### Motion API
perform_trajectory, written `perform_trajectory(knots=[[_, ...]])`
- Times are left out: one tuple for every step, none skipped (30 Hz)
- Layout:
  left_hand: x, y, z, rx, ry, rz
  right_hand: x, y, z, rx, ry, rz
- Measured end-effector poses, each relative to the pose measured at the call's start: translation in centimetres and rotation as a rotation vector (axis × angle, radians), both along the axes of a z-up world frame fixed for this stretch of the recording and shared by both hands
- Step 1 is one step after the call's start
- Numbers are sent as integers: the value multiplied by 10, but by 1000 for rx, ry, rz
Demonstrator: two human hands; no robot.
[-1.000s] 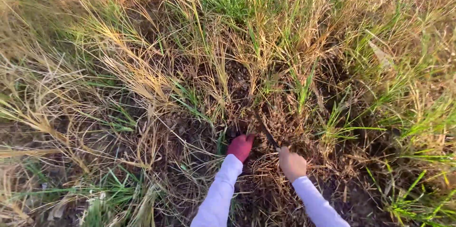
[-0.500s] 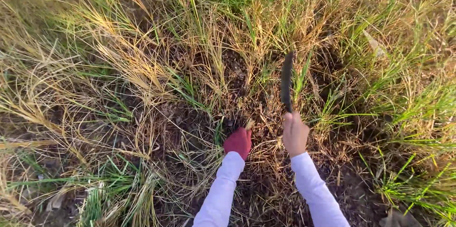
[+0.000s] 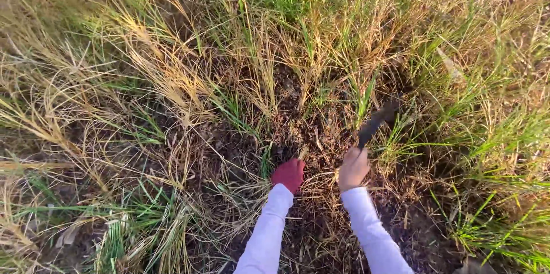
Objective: Harvesting tall grass or crops using a handheld sickle
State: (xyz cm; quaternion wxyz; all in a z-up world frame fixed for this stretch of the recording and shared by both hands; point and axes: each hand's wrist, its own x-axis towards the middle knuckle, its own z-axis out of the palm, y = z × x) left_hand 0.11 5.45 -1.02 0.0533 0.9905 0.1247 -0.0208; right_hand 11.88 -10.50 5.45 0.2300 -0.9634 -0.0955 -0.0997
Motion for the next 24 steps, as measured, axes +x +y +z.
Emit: perform_trajectory(knots=[[-1, -1, 22, -7, -1, -1, -7, -7, -17, -7, -1, -1], [-3, -2, 44, -371, 63, 240, -14, -15, -35, -274, 218, 293], [-10, 8, 66, -722, 130, 490, -26, -11, -55, -528, 439, 599], [-17, 5, 73, -715, 132, 499, -28, -3, -33, -522, 442, 609], [-16, -2, 80, -694, 101, 497, -22, 1, -9, -412, 324, 536], [-14, -8, 87, -674, 69, 495, -15, 5, 15, -302, 207, 463], [-14, -9, 88, -681, 79, 492, -9, 7, 42, -309, 216, 459], [-14, -9, 88, -703, 27, 507, -3, 10, 68, -48, 239, 423], [-14, -6, 90, -718, -28, 526, 4, 17, 95, 217, 256, 385], [-14, -12, 71, -720, -22, 528, -3, 10, 97, 215, 263, 384], [-9, -9, 55, -720, -50, 551, -5, 11, 101, 503, 175, 359], [-4, -6, 39, -720, -78, 574, -7, 12, 105, 791, 87, 327], [-6, -3, 54, -717, -77, 571, -18, 16, 99, 794, 85, 324], [-8, 0, 69, -818, -51, 597, -28, 19, 92, 568, 330, 194], [-13, -3, 82, -927, -19, 627, -41, 18, 84, 324, 570, 61], [-18, -14, 83, -932, -13, 629, -42, -4, 56, 319, 574, 58], [-17, -10, 88, -947, 12, 655, -37, -10, 29, -156, 482, 286], [-15, -6, 93, -963, 37, 682, -31, -17, 2, -633, 362, 497], [-13, -3, 93, -965, 37, 671, -28, -7, 44, -633, 359, 487], [-11, -1, 91, -996, -21, 663, -25, 2, 86, -547, 247, 485], [-17, -3, 87, -1030, -59, 658, -30, 6, 124, -466, 154, 479], [-17, -8, 84, -1035, -39, 649, -11, -1, 102, -471, 170, 465], [-16, -7, 83, -1078, -79, 662, 11, -3, 81, -265, 75, 416], [-16, -6, 82, -1120, -121, 675, 31, -4, 60, -59, -20, 362]])
